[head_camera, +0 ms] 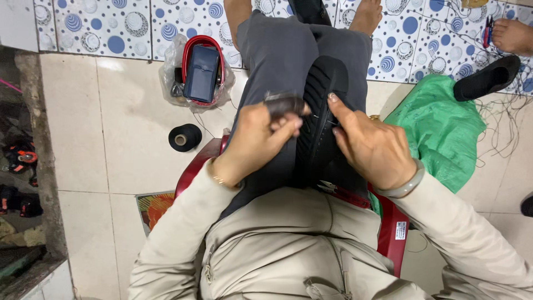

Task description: The person stitches a black shoe sole held on their lap using a needle and thread, pulling the thread tight through each hole and occasionally using pliers to pull the needle.

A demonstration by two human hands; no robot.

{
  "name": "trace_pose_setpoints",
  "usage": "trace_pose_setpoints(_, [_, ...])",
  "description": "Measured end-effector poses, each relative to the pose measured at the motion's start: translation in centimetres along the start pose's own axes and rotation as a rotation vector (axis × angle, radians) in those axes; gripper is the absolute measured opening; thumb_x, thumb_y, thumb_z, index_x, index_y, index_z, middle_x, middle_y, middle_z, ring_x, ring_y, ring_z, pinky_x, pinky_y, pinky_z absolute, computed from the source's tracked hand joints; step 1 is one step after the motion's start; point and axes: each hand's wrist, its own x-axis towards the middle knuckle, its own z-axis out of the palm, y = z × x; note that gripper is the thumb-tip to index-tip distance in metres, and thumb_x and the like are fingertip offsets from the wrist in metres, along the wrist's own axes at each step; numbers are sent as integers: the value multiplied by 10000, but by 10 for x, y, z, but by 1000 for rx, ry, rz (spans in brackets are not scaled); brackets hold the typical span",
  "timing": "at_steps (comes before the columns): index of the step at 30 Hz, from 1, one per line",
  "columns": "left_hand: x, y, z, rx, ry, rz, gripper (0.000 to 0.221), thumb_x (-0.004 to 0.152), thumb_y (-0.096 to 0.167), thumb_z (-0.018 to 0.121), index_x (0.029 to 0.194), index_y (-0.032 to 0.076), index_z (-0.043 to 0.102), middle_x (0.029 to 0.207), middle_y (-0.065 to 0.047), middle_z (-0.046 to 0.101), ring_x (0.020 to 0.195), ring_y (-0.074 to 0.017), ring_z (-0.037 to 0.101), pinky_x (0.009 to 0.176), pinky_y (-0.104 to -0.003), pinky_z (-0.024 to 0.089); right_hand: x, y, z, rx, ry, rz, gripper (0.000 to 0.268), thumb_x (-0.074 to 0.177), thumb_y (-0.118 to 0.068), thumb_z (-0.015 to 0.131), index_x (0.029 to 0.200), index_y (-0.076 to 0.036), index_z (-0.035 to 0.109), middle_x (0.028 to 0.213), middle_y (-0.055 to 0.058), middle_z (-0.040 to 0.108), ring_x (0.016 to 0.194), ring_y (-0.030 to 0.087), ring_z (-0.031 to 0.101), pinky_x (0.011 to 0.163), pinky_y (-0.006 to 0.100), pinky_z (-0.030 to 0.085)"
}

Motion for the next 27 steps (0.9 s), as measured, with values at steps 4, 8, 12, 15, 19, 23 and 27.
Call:
trace_pose_setpoints(4, [-1,-37,13,339,-82,64,215,790,75,648,618,21,530,473,-140,557,478,-324,608,384,-332,429,9,-6,-4,89,12,-7,469,872,-192,520,1337,-148,475,638,58,539,511,289,603,468,417,499])
trace_pose_setpoints(8, [6,18,10,221,-39,-74,128,759,68,662,661,43,584,474,-56,581,443,-172,587,419,-239,445,-1,6,3,71,75,-33,451,886,-210,500,1332,-148,517,623,26,518,494,235,587,464,354,501])
trace_pose_setpoints(12, [-10,-18,33,586,98,125,479,753,351,747,1020,103,435,861,-77,558,748,-261,619,574,-329,484,-11,12,-11,-147,-17,-66,551,871,-278,567,1407,-220,452,597,-37,498,423,129,516,373,301,424])
trace_pose_setpoints(15, [-16,-22,40,825,139,182,780,817,483,738,1403,171,328,1191,-54,538,981,-196,641,745,-300,531,-15,20,-34,-130,-222,-26,603,891,-249,504,1466,-256,326,502,-61,424,345,81,347,262,260,292])
trace_pose_setpoints(19, [-13,-16,42,853,174,222,722,827,360,809,1376,148,391,999,-41,478,854,-169,565,715,-295,522,-30,30,-96,-152,-453,209,688,856,-208,521,1509,-276,317,453,-1,399,366,149,371,362,320,339])
trace_pose_setpoints(23, [-14,-15,41,834,171,297,590,810,264,813,1266,45,508,884,-69,510,776,-228,541,694,-330,497,-54,33,-88,-158,-369,253,422,905,-357,473,1306,-260,562,1043,-31,693,716,145,690,586,307,550])
trace_pose_setpoints(27, [-18,-24,35,598,117,274,421,903,86,657,1278,47,470,1130,-43,600,719,-213,544,726,-314,512,-42,32,-60,433,-514,231,163,853,-252,546,723,-186,621,597,-81,615,471,82,557,421,212,507])
